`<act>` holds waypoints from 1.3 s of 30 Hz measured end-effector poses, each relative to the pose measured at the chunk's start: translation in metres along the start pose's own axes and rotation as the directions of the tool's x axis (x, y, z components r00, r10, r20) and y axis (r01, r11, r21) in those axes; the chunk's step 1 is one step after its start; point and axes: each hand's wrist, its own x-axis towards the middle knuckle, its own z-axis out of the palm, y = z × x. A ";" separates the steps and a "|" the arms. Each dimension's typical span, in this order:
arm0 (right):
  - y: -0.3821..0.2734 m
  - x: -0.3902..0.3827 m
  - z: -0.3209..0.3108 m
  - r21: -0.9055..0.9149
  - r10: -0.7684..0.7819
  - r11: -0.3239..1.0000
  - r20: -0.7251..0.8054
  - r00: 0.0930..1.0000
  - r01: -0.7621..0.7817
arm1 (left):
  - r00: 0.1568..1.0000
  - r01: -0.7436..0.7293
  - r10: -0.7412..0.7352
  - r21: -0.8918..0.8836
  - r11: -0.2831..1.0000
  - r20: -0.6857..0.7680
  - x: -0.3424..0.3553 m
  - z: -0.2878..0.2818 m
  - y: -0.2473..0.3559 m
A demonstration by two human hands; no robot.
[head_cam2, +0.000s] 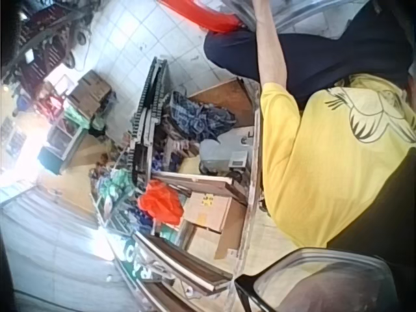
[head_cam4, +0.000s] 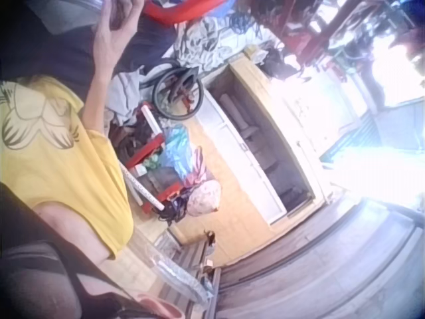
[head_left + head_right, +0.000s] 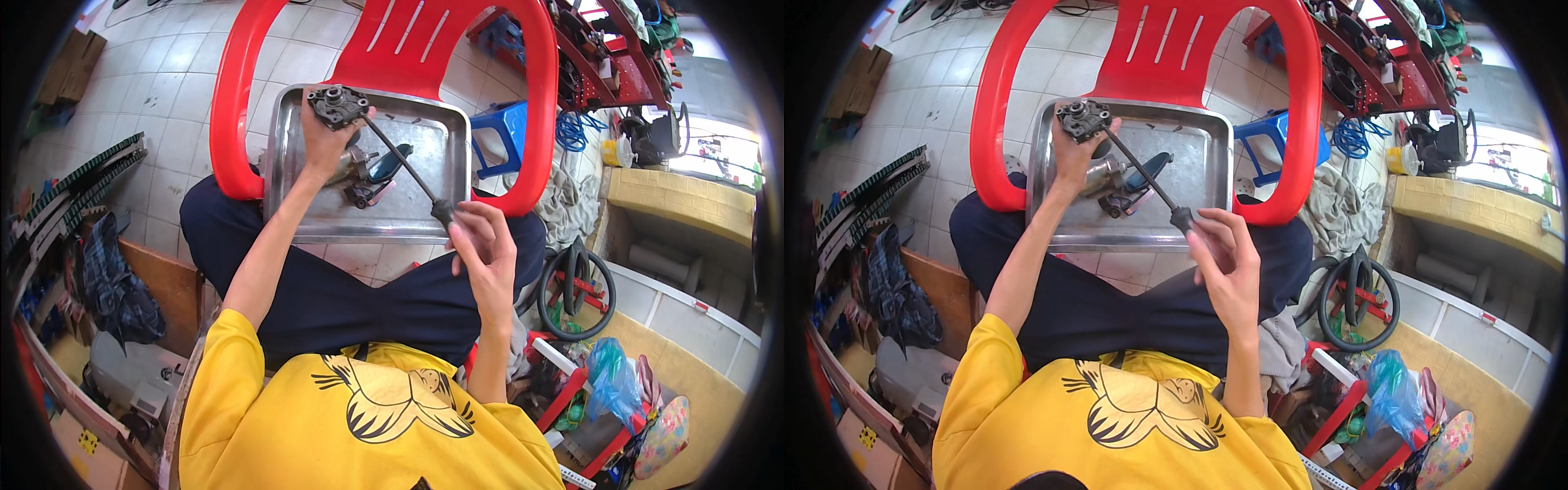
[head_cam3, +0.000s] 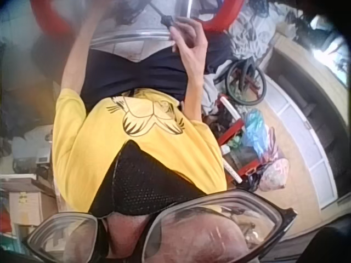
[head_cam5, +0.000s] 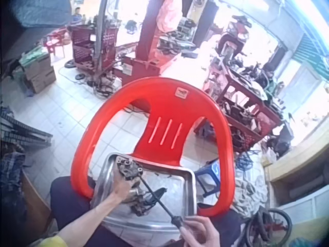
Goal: The person uses a screwdriver to loosen and tighten screws on a mechanical part held over a metal tray.
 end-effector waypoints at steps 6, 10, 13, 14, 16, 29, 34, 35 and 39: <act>-0.020 0.003 0.024 -0.034 -0.217 0.976 -0.148 0.965 0.214 | 0.995 0.055 -0.064 -0.114 0.992 -0.079 0.004 0.003 -0.020; -0.029 0.006 0.036 -0.151 -0.388 0.920 -0.214 0.896 0.362 | 0.995 0.028 -0.033 -0.056 0.998 -0.096 0.005 0.001 -0.036; -0.034 0.007 0.039 -0.370 -0.554 0.805 -0.189 0.811 0.464 | 0.993 0.081 -0.088 -0.078 0.994 -0.082 0.004 0.002 -0.047; -0.029 0.007 0.036 -0.414 -0.566 0.781 -0.151 0.810 0.469 | 0.992 0.080 -0.089 -0.095 0.992 -0.086 0.003 0.002 -0.051; -0.032 0.001 0.039 -0.298 -0.467 0.863 -0.158 0.870 0.409 | 0.992 0.081 -0.093 -0.131 0.988 -0.089 0.000 0.005 -0.052; -0.024 0.005 0.044 0.168 -0.310 0.935 -0.042 0.950 0.313 | 0.968 0.202 -0.229 -0.228 0.952 -0.100 -0.008 0.007 -0.061; -0.024 0.002 0.046 -0.050 -0.311 0.950 -0.141 0.940 0.307 | 0.951 0.272 -0.305 -0.327 0.905 -0.055 -0.009 0.011 -0.048; -0.021 0.004 0.046 -0.070 -0.380 0.925 -0.157 0.911 0.374 | 0.951 0.275 -0.306 -0.309 0.910 -0.054 -0.009 0.011 -0.047; -0.021 0.008 0.042 -0.055 -0.470 0.883 -0.135 0.873 0.467 | 0.939 0.316 -0.342 -0.311 0.897 -0.034 -0.010 0.008 -0.041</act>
